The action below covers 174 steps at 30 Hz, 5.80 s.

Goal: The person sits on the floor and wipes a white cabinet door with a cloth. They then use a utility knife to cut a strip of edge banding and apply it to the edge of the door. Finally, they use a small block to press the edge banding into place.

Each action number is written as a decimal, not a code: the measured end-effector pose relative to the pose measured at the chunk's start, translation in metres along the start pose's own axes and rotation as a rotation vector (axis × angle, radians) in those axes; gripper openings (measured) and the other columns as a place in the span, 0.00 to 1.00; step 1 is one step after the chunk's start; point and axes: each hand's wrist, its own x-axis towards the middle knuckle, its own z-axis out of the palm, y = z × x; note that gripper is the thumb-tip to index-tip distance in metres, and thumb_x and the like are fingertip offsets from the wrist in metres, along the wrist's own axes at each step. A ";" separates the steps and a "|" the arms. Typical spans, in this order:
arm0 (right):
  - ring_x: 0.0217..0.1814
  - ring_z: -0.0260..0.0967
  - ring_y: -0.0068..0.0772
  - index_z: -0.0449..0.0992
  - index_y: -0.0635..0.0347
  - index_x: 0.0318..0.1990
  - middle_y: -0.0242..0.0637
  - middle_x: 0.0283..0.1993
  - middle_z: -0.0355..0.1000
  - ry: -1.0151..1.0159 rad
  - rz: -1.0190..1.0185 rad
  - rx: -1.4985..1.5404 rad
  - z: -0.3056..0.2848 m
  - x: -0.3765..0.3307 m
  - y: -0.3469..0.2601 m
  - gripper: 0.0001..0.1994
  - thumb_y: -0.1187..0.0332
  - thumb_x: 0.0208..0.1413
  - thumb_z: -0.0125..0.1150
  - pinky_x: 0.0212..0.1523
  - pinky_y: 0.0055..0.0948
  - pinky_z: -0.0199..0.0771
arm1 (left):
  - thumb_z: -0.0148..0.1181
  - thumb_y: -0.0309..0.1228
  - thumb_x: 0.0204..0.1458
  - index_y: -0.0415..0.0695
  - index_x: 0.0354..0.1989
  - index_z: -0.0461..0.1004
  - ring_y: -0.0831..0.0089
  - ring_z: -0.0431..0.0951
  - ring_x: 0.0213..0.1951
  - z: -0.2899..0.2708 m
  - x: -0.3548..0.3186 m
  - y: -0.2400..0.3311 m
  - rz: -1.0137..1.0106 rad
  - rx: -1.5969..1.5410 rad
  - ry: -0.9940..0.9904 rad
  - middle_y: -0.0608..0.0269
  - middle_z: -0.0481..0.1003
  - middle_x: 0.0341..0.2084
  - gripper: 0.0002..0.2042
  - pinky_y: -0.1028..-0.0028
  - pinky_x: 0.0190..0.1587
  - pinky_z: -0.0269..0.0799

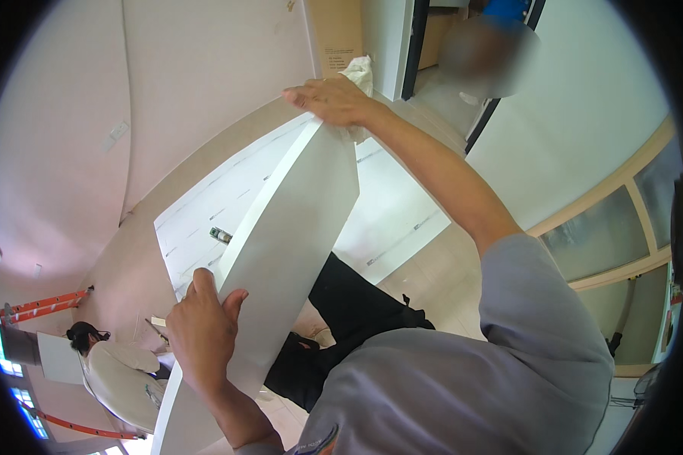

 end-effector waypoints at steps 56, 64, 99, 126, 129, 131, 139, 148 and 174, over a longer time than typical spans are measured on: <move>0.60 0.72 0.46 0.75 0.53 0.60 0.45 0.57 0.76 -0.241 0.188 -0.276 0.007 0.028 -0.037 0.37 0.32 0.66 0.32 0.63 0.47 0.62 | 0.65 0.48 0.53 0.42 0.36 0.67 0.58 0.81 0.30 0.009 0.012 0.017 0.084 0.015 0.121 0.57 0.77 0.27 0.21 0.64 0.33 0.75; 0.57 0.75 0.41 0.76 0.51 0.57 0.41 0.53 0.79 -0.164 -0.243 -0.262 0.042 -0.002 -0.135 0.37 0.32 0.66 0.29 0.61 0.47 0.58 | 0.68 0.48 0.49 0.41 0.36 0.66 0.48 0.80 0.30 0.015 0.016 -0.005 0.025 -0.011 0.092 0.48 0.78 0.26 0.24 0.56 0.33 0.72; 0.50 0.72 0.49 0.78 0.57 0.51 0.45 0.49 0.75 0.564 -0.507 0.579 0.095 -0.005 -0.172 0.15 0.60 0.61 0.60 0.54 0.44 0.71 | 0.66 0.20 0.44 0.40 0.69 0.57 0.63 0.78 0.50 0.022 0.054 -0.080 0.288 -0.446 0.090 0.52 0.75 0.53 0.40 0.67 0.54 0.73; 0.58 0.69 0.39 0.81 0.53 0.48 0.35 0.51 0.77 0.271 -0.580 0.127 0.097 0.014 -0.070 0.19 0.69 0.44 0.66 0.62 0.45 0.55 | 0.43 0.45 0.62 0.36 0.36 0.80 0.44 0.80 0.41 0.032 0.163 0.026 -0.075 0.046 0.063 0.42 0.81 0.37 0.24 0.50 0.48 0.74; 0.58 0.68 0.38 0.81 0.51 0.51 0.33 0.50 0.77 0.153 -0.571 0.177 0.086 0.002 -0.090 0.20 0.63 0.47 0.68 0.65 0.43 0.50 | 0.43 0.46 0.63 0.34 0.40 0.76 0.45 0.79 0.45 0.042 0.136 0.007 -0.234 -0.203 0.187 0.41 0.80 0.38 0.24 0.51 0.51 0.71; 0.58 0.68 0.37 0.80 0.49 0.53 0.33 0.51 0.77 0.142 -0.577 0.152 0.087 -0.001 -0.087 0.22 0.59 0.48 0.69 0.66 0.41 0.48 | 0.43 0.46 0.63 0.34 0.43 0.74 0.45 0.79 0.46 0.044 0.110 -0.007 -0.303 -0.254 0.182 0.41 0.79 0.40 0.24 0.50 0.52 0.70; 0.58 0.67 0.36 0.80 0.48 0.55 0.31 0.53 0.77 0.149 -0.584 0.145 0.074 -0.011 -0.086 0.24 0.54 0.50 0.70 0.69 0.40 0.43 | 0.43 0.45 0.66 0.35 0.52 0.68 0.45 0.75 0.53 0.049 0.001 -0.104 -0.441 -0.042 0.275 0.38 0.76 0.47 0.23 0.47 0.62 0.56; 0.60 0.67 0.34 0.80 0.49 0.55 0.32 0.51 0.78 0.122 -0.559 0.161 0.063 -0.016 -0.079 0.24 0.55 0.49 0.72 0.70 0.40 0.42 | 0.43 0.44 0.66 0.39 0.54 0.68 0.46 0.69 0.60 0.027 -0.080 -0.185 -0.539 -0.075 0.126 0.45 0.73 0.50 0.20 0.41 0.68 0.44; 0.64 0.65 0.37 0.78 0.53 0.57 0.34 0.53 0.76 0.099 -0.607 0.125 0.069 -0.011 -0.076 0.26 0.59 0.48 0.72 0.71 0.41 0.39 | 0.69 0.45 0.47 0.46 0.38 0.74 0.58 0.72 0.48 0.055 0.012 -0.071 -0.062 -0.087 0.614 0.63 0.72 0.38 0.18 0.57 0.51 0.58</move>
